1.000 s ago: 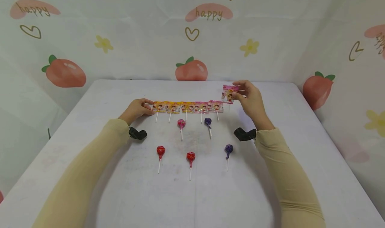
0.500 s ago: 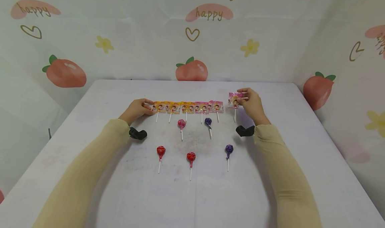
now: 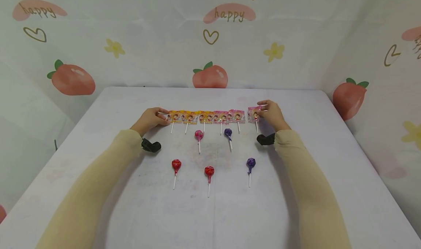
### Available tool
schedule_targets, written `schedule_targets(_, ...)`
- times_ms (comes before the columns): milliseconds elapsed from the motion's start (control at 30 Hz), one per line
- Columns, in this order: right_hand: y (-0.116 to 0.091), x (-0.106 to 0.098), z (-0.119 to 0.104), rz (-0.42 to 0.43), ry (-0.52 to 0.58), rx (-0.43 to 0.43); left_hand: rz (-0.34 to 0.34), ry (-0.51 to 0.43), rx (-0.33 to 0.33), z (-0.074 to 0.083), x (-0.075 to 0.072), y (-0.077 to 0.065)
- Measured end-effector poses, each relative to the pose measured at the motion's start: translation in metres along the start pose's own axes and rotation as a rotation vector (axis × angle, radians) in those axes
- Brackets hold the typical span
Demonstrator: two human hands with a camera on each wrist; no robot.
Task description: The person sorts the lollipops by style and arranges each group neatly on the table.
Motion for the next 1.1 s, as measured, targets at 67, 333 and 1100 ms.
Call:
schedule_targets(67, 0.001, 0.001, 0.0, -0.006, -0.034, 0.011, -0.002, 0.002, 0.002, 0.0, 0.0, 0.0)
schedule_targets(333, 0.007, 0.004, 0.002, -0.03, -0.04, 0.061, -0.004, -0.002, 0.002, -0.001, 0.0, 0.001)
schedule_targets(1100, 0.01, 0.008, 0.005, -0.069, -0.089, 0.069, -0.003, 0.008, 0.014, 0.002, 0.0, -0.002)
Point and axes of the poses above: each hand's wrist, its own y-axis towards the middle knuckle, its own x-axis out of the palm, z = x × y, the point moved 5 cm from there along y, towards the middle knuckle, and after that the axes turned 2 degrees about x, right-handed, at the moved point
